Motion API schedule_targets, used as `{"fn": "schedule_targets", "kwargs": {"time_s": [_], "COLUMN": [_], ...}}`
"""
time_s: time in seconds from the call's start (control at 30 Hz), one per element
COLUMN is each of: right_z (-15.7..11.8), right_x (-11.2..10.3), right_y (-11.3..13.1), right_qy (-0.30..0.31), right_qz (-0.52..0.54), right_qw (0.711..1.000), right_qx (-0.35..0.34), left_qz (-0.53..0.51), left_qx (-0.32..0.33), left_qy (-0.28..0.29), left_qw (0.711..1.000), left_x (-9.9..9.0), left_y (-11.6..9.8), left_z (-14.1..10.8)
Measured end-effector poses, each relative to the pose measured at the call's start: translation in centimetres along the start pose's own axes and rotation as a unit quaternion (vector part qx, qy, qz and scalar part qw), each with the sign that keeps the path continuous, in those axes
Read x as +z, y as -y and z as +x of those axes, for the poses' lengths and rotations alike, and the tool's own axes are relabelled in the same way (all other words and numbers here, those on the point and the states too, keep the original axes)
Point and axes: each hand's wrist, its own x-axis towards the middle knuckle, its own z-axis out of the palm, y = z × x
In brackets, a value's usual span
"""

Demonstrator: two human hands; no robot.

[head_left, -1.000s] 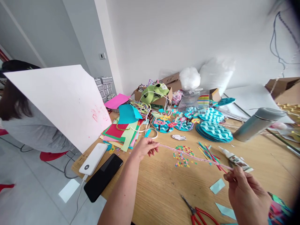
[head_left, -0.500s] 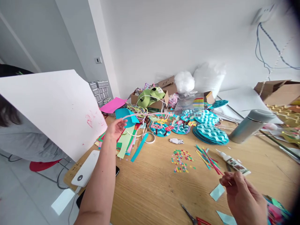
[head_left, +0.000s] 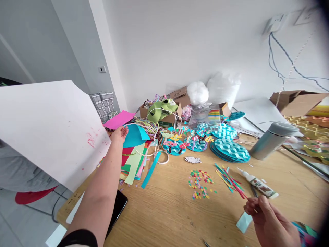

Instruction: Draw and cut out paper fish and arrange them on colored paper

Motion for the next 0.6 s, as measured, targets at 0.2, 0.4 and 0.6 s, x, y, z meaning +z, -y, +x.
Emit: {"fn": "schedule_targets", "kwargs": {"time_s": [0.2, 0.4, 0.6], "right_z": [-0.2, -0.3, -0.4], "right_x": [-0.2, -0.1, 0.0], "right_y": [-0.1, -0.4, -0.5], "right_qy": [0.015, 0.05, 0.061], "right_qz": [-0.006, -0.012, -0.045], "right_qw": [1.0, 0.999, 0.997], "right_qx": [0.006, 0.007, -0.005], "left_qz": [-0.013, 0.029, 0.114], "left_qx": [0.039, 0.08, 0.13], "left_qy": [0.065, 0.121, 0.123], "left_qw": [0.997, 0.989, 0.977], "left_x": [0.9, 1.9, 4.7], "left_y": [0.3, 0.0, -0.9], "left_z": [2.0, 2.5, 4.2]}}
